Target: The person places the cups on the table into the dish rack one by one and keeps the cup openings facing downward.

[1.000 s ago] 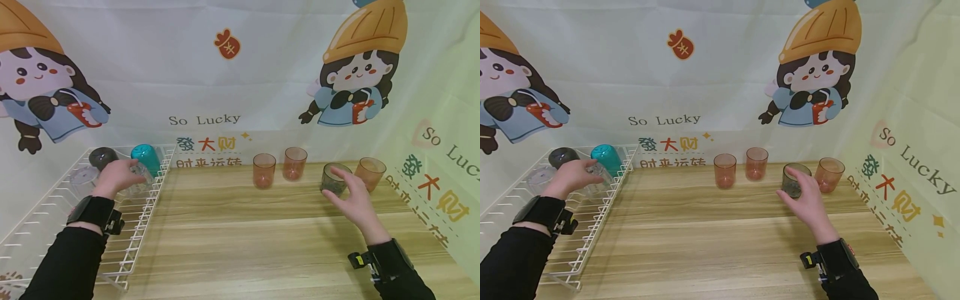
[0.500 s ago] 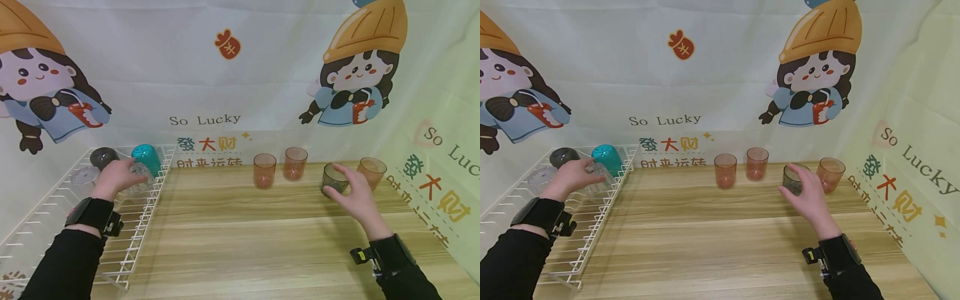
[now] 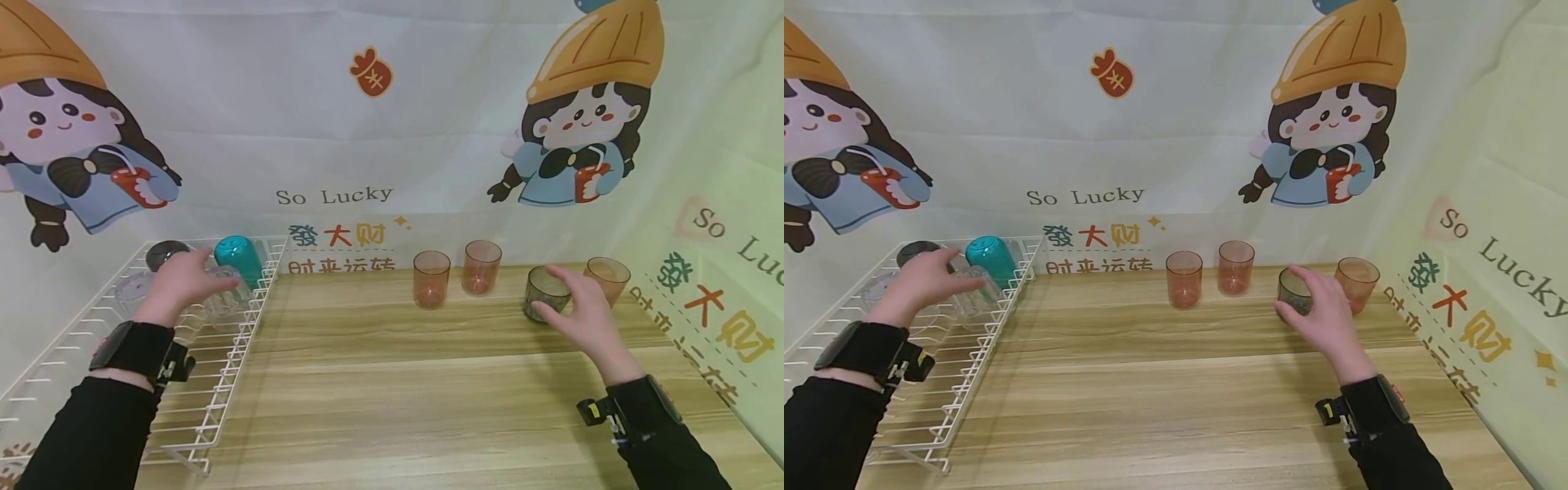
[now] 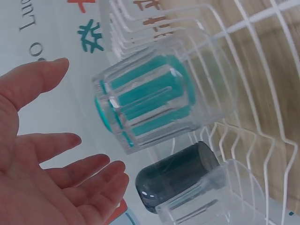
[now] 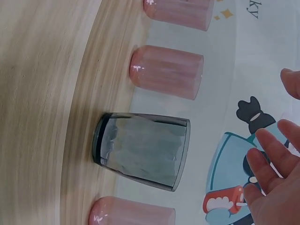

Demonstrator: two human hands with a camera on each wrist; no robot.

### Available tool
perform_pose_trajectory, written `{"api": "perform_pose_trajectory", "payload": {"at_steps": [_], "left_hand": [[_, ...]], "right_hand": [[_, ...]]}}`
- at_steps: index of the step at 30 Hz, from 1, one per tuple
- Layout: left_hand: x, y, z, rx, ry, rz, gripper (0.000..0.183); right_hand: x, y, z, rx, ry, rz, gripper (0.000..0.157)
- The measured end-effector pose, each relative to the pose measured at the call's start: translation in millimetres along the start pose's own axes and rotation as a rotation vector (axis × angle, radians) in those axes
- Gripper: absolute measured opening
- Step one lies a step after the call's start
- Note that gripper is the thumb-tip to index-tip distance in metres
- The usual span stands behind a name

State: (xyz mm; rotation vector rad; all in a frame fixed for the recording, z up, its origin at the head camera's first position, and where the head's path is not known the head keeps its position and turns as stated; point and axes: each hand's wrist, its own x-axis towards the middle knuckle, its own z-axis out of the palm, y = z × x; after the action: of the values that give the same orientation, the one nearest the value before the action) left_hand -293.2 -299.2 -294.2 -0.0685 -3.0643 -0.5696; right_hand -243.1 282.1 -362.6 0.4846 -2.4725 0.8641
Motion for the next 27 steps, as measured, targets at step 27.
{"api": "perform_pose_trajectory", "payload": {"at_steps": [27], "left_hand": [[-14.1, 16.4, -10.0, -0.003, 0.076, 0.039, 0.092]], "right_hand": [[5, 25, 9.3, -0.194, -0.065, 0.014, 0.062]]}}
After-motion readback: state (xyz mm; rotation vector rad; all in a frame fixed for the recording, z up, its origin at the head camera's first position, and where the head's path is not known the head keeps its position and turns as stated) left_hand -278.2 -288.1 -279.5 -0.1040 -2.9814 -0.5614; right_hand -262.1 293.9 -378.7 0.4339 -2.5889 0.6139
